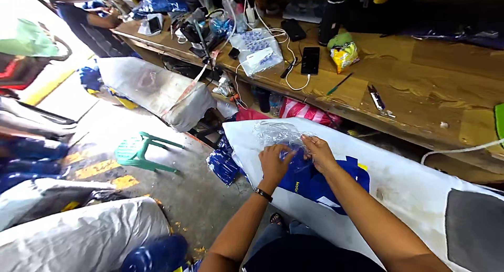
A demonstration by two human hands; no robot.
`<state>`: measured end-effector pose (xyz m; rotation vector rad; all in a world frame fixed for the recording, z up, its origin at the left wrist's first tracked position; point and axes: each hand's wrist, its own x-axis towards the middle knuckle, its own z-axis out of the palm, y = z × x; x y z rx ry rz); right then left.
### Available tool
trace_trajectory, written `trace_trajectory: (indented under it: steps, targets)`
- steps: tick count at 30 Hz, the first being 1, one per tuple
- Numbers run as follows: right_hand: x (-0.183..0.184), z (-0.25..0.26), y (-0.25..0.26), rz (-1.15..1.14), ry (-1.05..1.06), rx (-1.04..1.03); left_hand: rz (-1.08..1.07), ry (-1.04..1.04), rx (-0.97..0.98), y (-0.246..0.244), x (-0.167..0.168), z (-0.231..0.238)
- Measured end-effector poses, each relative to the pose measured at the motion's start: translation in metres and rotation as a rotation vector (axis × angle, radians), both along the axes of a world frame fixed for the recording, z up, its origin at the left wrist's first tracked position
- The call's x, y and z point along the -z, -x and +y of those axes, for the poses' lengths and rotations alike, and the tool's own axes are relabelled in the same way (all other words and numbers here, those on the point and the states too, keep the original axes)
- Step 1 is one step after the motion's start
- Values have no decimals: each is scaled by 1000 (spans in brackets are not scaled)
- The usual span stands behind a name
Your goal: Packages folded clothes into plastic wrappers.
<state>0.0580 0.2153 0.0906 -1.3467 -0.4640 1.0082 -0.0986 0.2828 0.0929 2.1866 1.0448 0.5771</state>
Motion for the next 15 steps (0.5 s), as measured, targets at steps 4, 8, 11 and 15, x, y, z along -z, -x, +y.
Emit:
trace_trajectory:
  steps: [4,8,11,15]
  targets:
    - [11,2,-24,-181,134,-69,45,179,-70,20,-5,34]
    - [16,10,-17,-149,122,-239,-41,128,2,1,8,17]
    - [9,20,-8,-59,75,-286,-57,248,62,-17,18,23]
    - [11,23,-27,-146,87,-349,-260,723,-53,-4,5,62]
